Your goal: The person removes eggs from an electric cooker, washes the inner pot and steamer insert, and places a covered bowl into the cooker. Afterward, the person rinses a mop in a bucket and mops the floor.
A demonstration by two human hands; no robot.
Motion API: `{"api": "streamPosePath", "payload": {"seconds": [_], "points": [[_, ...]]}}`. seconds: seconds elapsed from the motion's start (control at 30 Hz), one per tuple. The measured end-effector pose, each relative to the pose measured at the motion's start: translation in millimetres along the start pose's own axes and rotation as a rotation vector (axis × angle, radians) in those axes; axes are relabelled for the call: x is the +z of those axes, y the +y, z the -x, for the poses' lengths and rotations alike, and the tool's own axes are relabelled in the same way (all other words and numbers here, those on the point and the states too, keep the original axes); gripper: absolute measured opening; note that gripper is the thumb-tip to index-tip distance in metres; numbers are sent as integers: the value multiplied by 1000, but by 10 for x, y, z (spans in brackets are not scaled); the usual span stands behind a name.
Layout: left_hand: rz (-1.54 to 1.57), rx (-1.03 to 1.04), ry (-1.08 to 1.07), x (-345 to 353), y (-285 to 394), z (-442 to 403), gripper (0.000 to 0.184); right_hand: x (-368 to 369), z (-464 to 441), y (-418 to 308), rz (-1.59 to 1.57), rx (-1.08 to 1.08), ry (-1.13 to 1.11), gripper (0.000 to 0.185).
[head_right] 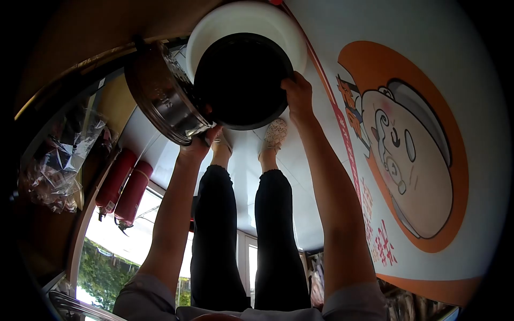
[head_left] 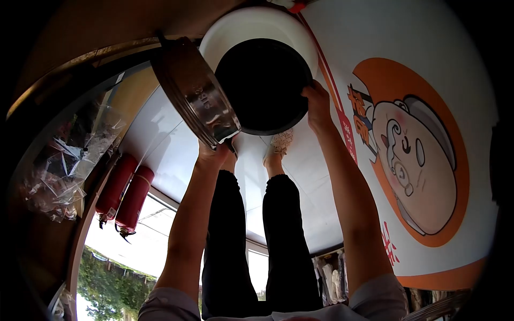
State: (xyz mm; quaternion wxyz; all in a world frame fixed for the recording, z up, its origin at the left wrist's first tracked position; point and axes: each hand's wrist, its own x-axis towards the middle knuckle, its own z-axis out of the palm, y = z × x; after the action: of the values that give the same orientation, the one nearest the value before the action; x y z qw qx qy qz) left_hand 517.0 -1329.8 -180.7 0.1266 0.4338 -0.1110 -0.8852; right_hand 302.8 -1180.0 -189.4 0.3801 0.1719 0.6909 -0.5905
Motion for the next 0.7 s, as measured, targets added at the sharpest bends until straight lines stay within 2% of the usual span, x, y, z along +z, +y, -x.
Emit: {"api": "streamPosePath", "payload": {"seconds": [0.07,0.1,0.13,0.17,0.2,0.23,0.27,0.3,0.33,0.37,0.4,0.43,0.47,0.5,0.6,0.63,0.67,0.7], "points": [[-54,-32,116,-2,29,26,38,-15,-72,-24,69,65,-44,14],[-46,-16,39,21,23,30,34,-7,-99,-68,142,131,-91,16],[-47,20,127,63,-26,60,34,-17,-178,-116,141,128,-92,16],[-51,55,215,130,-66,92,33,-40,-292,-168,398,219,-195,19],[-37,4,278,140,-78,143,22,-5,-348,-257,655,312,-298,21],[-22,-49,343,152,-101,166,14,32,-402,-341,768,295,-388,28],[-8,3,411,170,-173,143,17,65,-504,-372,908,305,-423,38],[-11,37,410,156,-205,133,20,82,-587,-424,935,218,-389,51],[-13,71,410,132,-227,126,23,181,-692,-434,1007,46,-226,64],[-11,72,413,92,-241,125,23,226,-998,-248,1169,-438,11,70],[-34,75,369,44,-244,128,24,390,-978,-692,919,-502,-101,90],[-58,81,325,7,-241,124,25,503,-1185,-658,840,-777,62,82],[-63,83,330,4,-231,113,25,614,-1303,-785,761,-743,58,65],[-36,90,373,26,-217,94,25,724,-1703,-602,542,-768,136,21],[-59,160,405,14,-197,67,23,819,-1626,-655,663,-669,137,30],[-157,182,417,-130,-185,73,23,762,-1496,-607,734,-938,104,39],[-258,206,428,-266,-169,81,23,743,-1372,-576,730,-934,105,39],[-271,212,443,-341,-160,98,23,733,-1239,-550,820,-943,-12,43]]}}
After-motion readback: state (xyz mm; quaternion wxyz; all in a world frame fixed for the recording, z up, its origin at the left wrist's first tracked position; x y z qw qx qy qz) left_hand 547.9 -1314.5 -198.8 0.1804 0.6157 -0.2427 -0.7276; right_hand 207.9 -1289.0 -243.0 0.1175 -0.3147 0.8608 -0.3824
